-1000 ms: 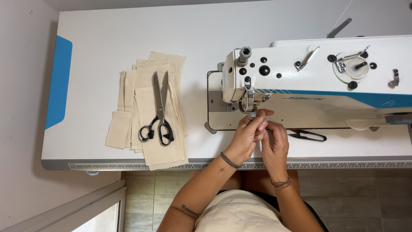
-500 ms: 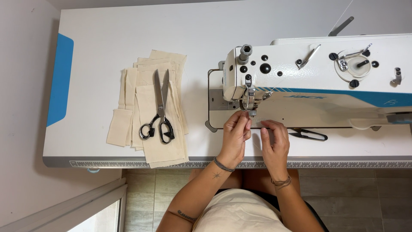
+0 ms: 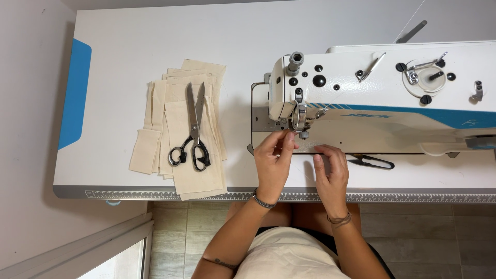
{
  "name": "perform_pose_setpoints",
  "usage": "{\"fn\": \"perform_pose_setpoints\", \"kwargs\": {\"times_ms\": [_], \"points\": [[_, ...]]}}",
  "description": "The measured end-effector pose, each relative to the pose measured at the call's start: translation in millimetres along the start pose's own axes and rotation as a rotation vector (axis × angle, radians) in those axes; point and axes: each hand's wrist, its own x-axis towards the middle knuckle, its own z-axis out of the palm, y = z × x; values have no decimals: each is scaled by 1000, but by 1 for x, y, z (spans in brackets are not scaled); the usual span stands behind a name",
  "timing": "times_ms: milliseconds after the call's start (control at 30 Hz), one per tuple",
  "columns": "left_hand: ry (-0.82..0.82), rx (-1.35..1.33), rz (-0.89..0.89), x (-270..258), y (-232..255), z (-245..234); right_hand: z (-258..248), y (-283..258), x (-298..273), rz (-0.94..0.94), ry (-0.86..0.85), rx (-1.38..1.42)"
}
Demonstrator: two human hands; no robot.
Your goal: Threading an industrial sewing machine and preparing fabric strips for sewing.
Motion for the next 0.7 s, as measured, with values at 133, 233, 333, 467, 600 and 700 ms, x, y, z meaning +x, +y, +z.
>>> {"fn": "perform_pose_setpoints", "kwargs": {"times_ms": [133,233,333,467,600,700], "points": [[11,118,111,4,2,-1,-1,0,-1,5,-7,6],[38,205,231,6,13,-2,-4,0,0,-7,-17,13],[25,306,302,5,25,0,-3,0,1,-10,-14,15],[36,493,451,0,29,4,-4,-1,-2,-29,-22,6],[10,688,576,1,38,12,-4,3,-1,-75,-15,-2],[21,815,611,-1,40,20,-2,13,-3,-96,-14,-9]]}}
